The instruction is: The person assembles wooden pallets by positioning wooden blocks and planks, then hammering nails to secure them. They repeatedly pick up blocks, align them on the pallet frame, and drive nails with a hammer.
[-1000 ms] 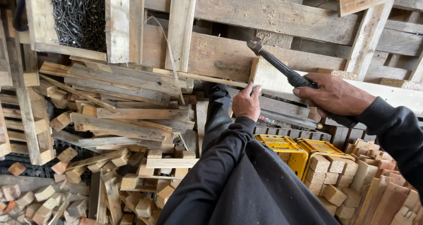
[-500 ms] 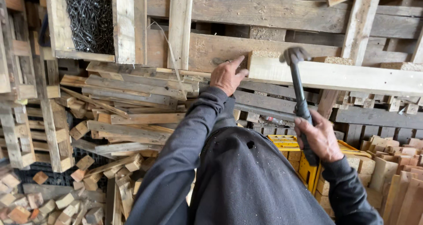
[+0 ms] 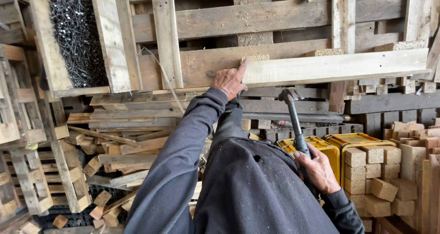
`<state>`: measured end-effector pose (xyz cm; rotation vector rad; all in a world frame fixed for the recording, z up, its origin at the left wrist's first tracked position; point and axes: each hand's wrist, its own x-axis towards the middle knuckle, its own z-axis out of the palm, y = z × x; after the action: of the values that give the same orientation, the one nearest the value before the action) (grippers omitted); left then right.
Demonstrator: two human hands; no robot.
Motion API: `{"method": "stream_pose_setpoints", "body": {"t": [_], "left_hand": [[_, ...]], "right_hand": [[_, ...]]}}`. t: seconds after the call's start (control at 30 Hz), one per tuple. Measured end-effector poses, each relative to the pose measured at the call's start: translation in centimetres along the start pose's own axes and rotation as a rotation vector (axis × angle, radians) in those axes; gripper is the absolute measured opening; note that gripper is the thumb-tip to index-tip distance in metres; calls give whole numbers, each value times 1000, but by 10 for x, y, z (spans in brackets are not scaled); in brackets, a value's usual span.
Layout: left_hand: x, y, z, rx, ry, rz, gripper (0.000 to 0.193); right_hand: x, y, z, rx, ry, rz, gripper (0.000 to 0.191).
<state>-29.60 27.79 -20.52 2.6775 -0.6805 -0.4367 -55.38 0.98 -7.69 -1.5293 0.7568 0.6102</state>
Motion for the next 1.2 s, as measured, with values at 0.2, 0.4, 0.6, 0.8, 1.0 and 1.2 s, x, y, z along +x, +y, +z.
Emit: {"method": "stream_pose_setpoints", "body": {"t": [0.2,0.4,0.6,0.8,1.0,1.2], "left_hand": [[-19,11,20,-665,211,-501,65],[-20,54,46,-822,363,-788,46],[-24,68,45,-939,581,-738,39],[-29,59,44,-1262,617,-664,43],[-24,55,36,-1108,537,-734,42],[-25,52,36,-1094,494,-709,45]], "right_hand": [[8,-17,10,97,11,-4,38],[35,-45,22,74,1,-80,38],[48,-58,27,41,-27,-67,38],[54,-51,28,12,-20,-27,31],[60,-47,25,82,-40,59,32],[66,-40,30,182,-21,88,30]]}}
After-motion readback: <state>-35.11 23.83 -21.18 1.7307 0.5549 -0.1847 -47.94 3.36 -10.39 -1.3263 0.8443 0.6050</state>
